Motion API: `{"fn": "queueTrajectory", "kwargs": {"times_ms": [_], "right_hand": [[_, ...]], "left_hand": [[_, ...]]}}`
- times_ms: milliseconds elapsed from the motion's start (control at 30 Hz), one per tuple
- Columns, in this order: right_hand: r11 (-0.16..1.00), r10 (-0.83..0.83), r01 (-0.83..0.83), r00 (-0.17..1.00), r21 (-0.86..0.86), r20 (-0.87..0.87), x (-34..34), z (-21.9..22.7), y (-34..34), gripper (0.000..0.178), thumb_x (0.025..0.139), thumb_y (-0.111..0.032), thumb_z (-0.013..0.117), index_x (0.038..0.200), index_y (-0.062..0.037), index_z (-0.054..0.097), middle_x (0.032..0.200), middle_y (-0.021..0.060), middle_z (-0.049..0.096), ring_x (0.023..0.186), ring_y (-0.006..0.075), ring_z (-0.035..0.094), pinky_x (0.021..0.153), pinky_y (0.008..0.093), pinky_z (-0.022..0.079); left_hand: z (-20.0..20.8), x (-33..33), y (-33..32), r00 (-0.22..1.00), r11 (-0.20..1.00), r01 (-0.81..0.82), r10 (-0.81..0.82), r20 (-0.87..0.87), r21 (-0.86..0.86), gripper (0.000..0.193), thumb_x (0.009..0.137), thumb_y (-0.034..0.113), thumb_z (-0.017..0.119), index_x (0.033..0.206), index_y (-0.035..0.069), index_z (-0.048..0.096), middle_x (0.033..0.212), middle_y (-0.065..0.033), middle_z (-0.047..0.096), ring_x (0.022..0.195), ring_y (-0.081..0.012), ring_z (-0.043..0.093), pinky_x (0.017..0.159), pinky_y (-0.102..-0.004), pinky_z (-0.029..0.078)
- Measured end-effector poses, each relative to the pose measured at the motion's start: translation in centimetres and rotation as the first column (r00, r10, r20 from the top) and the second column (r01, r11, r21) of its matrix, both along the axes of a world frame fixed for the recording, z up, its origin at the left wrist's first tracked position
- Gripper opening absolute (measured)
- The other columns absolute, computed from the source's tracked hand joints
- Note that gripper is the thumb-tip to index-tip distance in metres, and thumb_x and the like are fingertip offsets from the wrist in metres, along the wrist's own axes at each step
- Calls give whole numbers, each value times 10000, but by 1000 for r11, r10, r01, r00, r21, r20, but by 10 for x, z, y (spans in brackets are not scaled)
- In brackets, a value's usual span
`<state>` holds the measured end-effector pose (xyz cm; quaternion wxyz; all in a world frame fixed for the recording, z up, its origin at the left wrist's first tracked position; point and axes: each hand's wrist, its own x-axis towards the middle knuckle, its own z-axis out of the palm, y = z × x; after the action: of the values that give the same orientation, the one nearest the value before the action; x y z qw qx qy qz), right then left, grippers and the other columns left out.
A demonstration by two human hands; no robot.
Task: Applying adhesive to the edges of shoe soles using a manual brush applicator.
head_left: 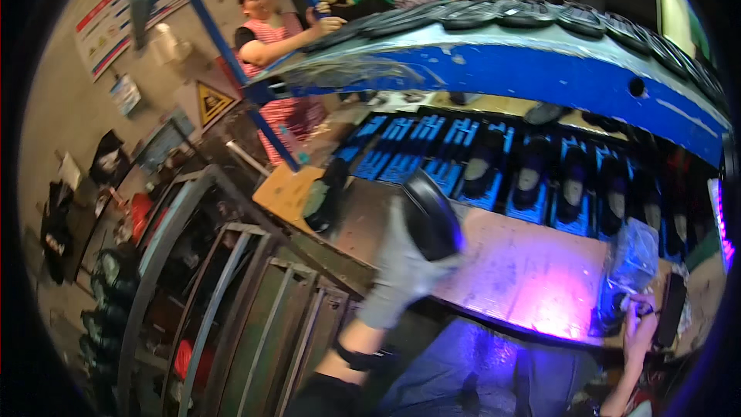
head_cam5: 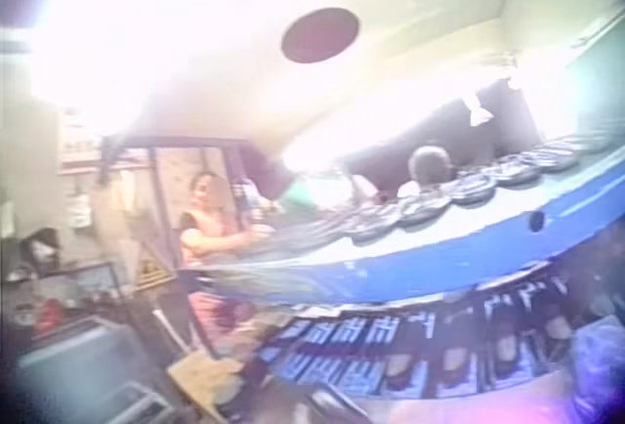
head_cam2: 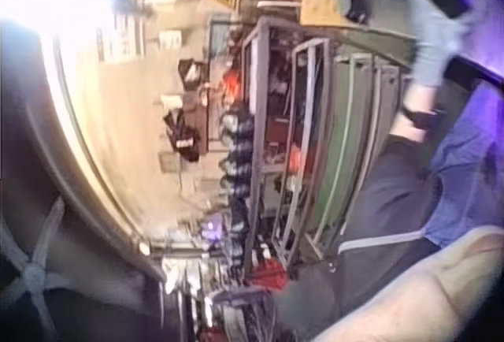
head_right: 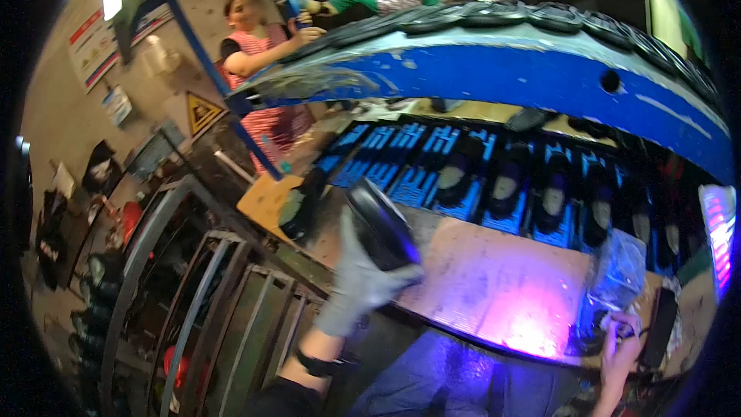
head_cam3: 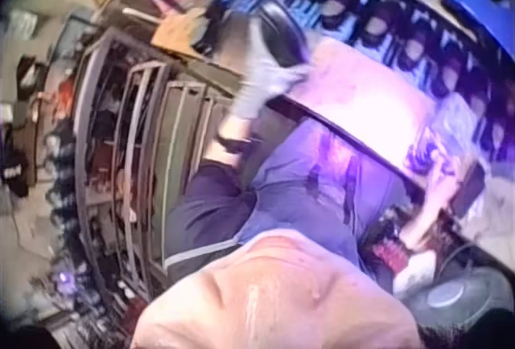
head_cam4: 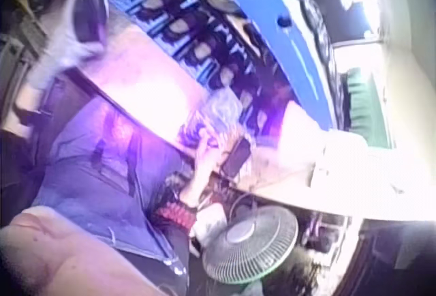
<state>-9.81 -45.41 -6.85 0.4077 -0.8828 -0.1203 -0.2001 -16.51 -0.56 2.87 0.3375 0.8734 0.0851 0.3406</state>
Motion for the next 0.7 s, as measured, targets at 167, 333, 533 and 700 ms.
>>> {"fn": "queueTrajectory", "kwargs": {"times_ms": [167, 333, 533, 700], "right_hand": [[1000, -21, 22, 999, 14, -50, 23, -12, 7, 42, 898, -20, 501, 926, -2, 526, 789, 73, 519, 714, 152, 495, 684, 278, 415], [990, -120, 127, 985, -53, 122, 30, -30, -1, 63, 915, -65, 515, 913, -2, 510, 786, 72, 522, 672, 164, 485, 644, 305, 419], [977, -119, 135, 987, -166, 107, 44, -50, -25, 239, 940, -205, 528, 960, 32, 549, 793, 125, 579, 677, 202, 535, 628, 336, 434], [983, -115, 104, 992, -154, -60, 49, -47, -25, 238, 943, -220, 518, 927, 16, 545, 755, 110, 559, 631, 198, 518, 591, 336, 418]], "left_hand": [[-46, -2, -34, 978, 978, 207, -207, -11, -3, 846, 554, 238, 823, 1257, 33, 399, 1144, -188, 490, 1091, -380, 481, 967, -416, 388], [-53, 13, -43, 945, 907, 326, -321, -63, 267, 859, 595, 305, 798, 1286, -1, 393, 1205, -212, 494, 1117, -390, 493, 989, -436, 375], [-63, 16, -34, 960, 951, 269, -253, -118, 150, 927, 579, 343, 808, 1316, 8, 355, 1257, -227, 474, 1169, -375, 471, 992, -429, 386], [-48, 15, -31, 935, 964, 259, -238, -263, 51, 948, 573, 361, 818, 1316, 14, 342, 1250, -224, 479, 1151, -376, 484, 973, -419, 405]]}}
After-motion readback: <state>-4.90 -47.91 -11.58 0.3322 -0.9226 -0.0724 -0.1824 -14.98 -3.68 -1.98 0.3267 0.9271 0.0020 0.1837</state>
